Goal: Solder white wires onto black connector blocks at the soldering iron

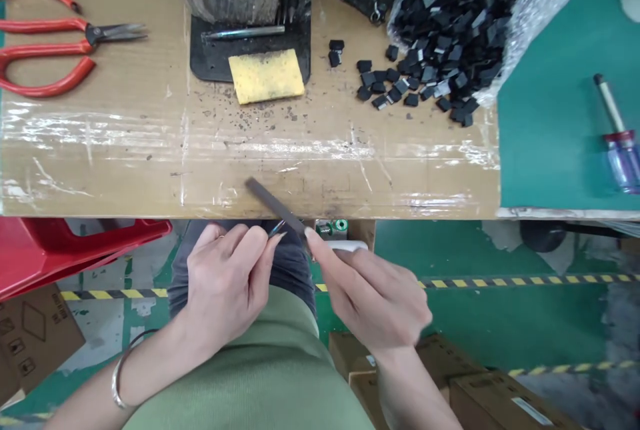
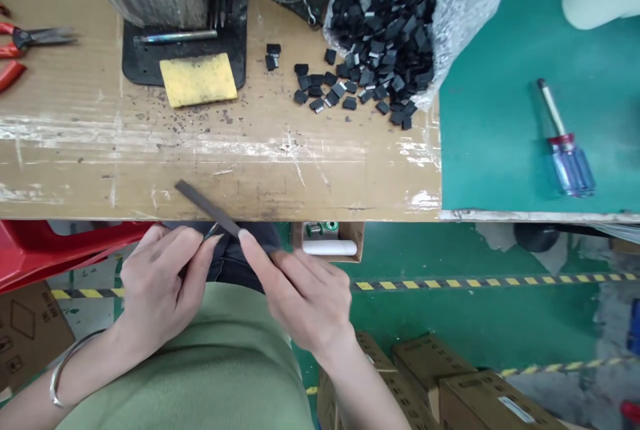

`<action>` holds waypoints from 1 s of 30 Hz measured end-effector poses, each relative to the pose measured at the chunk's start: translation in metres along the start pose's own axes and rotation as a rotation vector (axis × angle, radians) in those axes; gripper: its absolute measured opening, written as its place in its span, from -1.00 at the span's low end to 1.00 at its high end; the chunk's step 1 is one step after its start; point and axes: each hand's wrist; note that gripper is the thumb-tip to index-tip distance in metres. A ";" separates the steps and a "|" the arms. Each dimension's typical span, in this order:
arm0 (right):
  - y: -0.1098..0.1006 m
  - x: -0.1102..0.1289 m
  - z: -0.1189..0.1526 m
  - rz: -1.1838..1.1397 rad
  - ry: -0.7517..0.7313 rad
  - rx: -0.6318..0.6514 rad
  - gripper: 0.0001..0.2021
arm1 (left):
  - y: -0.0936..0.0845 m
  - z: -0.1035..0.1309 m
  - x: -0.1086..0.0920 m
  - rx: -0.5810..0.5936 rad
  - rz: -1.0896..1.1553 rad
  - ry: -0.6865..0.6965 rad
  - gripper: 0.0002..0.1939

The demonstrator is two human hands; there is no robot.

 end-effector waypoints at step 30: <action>0.006 0.000 -0.003 -0.009 -0.031 -0.053 -0.35 | -0.001 -0.004 -0.007 0.046 0.213 -0.135 -0.68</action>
Point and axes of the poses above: each hand's wrist, its own z-axis away from the middle knuckle, its own y-axis out of the palm, x = y × z, and after that the axes turned 12 degrees about y, right-handed
